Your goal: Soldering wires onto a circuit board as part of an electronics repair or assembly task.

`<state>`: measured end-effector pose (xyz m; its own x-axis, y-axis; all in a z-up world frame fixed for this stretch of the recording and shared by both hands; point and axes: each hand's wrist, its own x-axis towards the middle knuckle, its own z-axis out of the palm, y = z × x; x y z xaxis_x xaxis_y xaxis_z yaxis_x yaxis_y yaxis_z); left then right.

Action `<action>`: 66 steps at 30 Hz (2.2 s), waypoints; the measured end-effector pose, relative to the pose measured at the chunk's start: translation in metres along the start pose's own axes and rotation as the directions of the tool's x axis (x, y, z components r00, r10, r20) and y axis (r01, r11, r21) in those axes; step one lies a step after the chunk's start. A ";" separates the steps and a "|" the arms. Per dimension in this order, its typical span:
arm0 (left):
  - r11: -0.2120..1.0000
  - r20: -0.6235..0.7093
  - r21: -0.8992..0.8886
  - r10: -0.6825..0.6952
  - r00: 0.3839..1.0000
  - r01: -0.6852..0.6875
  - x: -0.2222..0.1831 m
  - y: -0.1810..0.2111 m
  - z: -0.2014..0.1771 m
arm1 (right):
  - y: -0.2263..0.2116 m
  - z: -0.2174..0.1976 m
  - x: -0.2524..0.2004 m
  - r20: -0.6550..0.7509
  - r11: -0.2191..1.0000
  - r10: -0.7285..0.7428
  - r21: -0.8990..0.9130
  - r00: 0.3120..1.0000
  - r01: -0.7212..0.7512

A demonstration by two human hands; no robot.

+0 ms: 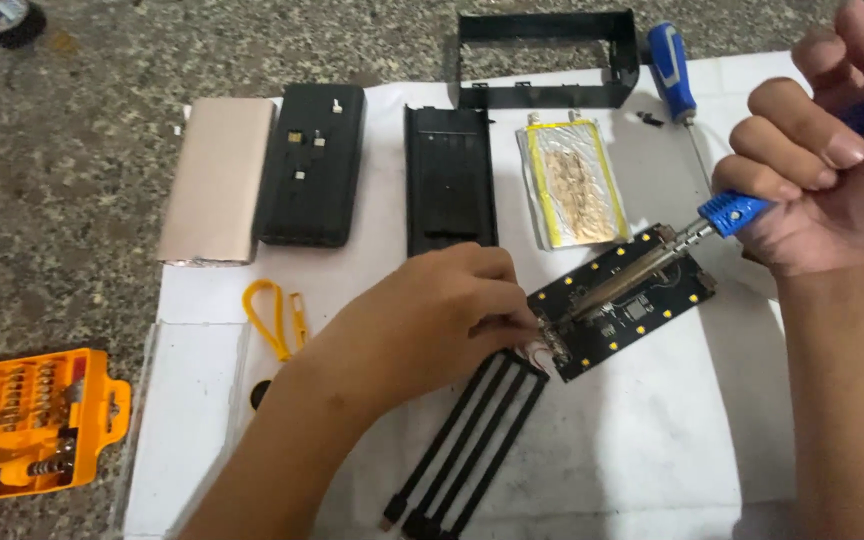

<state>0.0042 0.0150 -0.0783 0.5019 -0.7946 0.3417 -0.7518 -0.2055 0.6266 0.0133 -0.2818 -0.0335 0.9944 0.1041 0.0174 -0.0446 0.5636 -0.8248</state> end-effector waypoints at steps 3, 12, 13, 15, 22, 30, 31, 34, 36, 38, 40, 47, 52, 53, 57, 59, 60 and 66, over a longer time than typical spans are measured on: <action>0.996 -0.117 0.080 0.060 0.991 -0.051 -0.008 0.006 0.004 | 0.001 -0.001 0.000 -0.008 1.000 0.003 0.016 1.000 -0.003; 0.973 -0.216 0.225 0.099 0.971 -0.050 -0.012 0.008 0.014 | 0.004 0.000 0.002 -0.014 1.000 -0.016 -0.020 1.000 0.016; 0.973 -0.216 0.225 0.103 0.971 -0.053 -0.012 0.008 0.010 | 0.004 0.001 0.003 -0.015 1.000 -0.020 -0.022 1.000 0.019; 0.980 -0.167 0.181 0.111 0.980 -0.080 -0.012 0.010 0.006 | 0.003 0.002 0.002 -0.068 1.000 0.006 0.011 0.998 -0.005; 0.998 -0.259 -0.066 -0.001 0.966 -0.017 -0.002 0.072 -0.019 | 0.005 -0.015 0.012 0.124 0.995 -0.028 0.095 0.992 0.016; 0.990 -0.149 -0.009 -0.140 0.979 0.140 -0.010 0.119 -0.041 | 0.009 -0.046 0.010 0.090 0.945 0.079 0.310 0.993 -0.103; 0.988 -0.140 -0.005 -0.152 0.978 0.152 -0.008 0.121 -0.043 | 0.003 -0.061 0.012 0.094 0.946 0.073 0.308 0.993 -0.099; 0.979 -0.115 0.002 -0.201 0.973 0.202 -0.006 0.129 -0.047 | -0.016 -0.080 0.009 0.053 0.926 0.017 0.376 0.998 -0.036; 0.971 -0.099 0.010 -0.235 0.967 0.237 -0.005 0.131 -0.050 | -0.034 -0.065 -0.001 -0.194 0.916 -0.107 0.361 0.975 0.172; 0.964 -0.080 0.009 -0.265 0.961 0.267 0.000 0.126 -0.050 | -0.052 -0.104 0.009 -0.018 0.923 -0.133 0.362 0.991 0.131; 0.955 -0.059 0.010 -0.297 0.953 0.298 0.007 0.111 -0.052 | -0.063 -0.134 0.018 0.158 0.930 -0.155 0.355 0.975 0.090; 0.907 0.033 0.012 -0.421 0.907 0.421 0.009 0.111 -0.047 | -0.059 -0.136 0.031 0.210 0.571 -0.270 0.821 0.940 -0.019; 0.871 0.080 0.033 -0.492 0.867 0.491 0.008 0.134 -0.048 | -0.055 -0.088 0.011 0.263 0.944 -0.204 0.307 0.943 0.119; 0.862 0.092 0.040 -0.508 0.857 0.506 0.009 0.132 -0.049 | -0.053 -0.082 0.009 0.270 0.926 -0.203 0.365 0.941 0.095; 0.832 0.135 0.054 -0.554 0.822 0.552 0.016 0.125 -0.047 | -0.056 -0.037 0.009 0.348 0.988 -0.082 0.151 0.934 0.031; 0.805 0.164 0.046 -0.590 0.791 0.591 0.013 0.124 -0.042 | -0.049 -0.030 0.009 0.319 0.991 -0.016 0.134 0.948 -0.029; 0.792 0.171 0.053 -0.607 0.776 0.608 0.013 0.123 -0.044 | -0.046 -0.024 0.014 0.299 0.990 0.029 0.124 0.954 -0.069; 0.729 0.241 0.091 -0.678 0.695 0.679 0.018 0.119 -0.045 | -0.008 -0.010 0.000 0.069 0.974 -0.015 0.225 0.998 -0.001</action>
<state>-0.0566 0.0019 0.0335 0.7551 -0.5506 -0.3559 -0.2460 -0.7412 0.6246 0.0147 -0.2945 -0.0327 0.9860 0.1519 0.0683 -0.0661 0.7333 -0.6767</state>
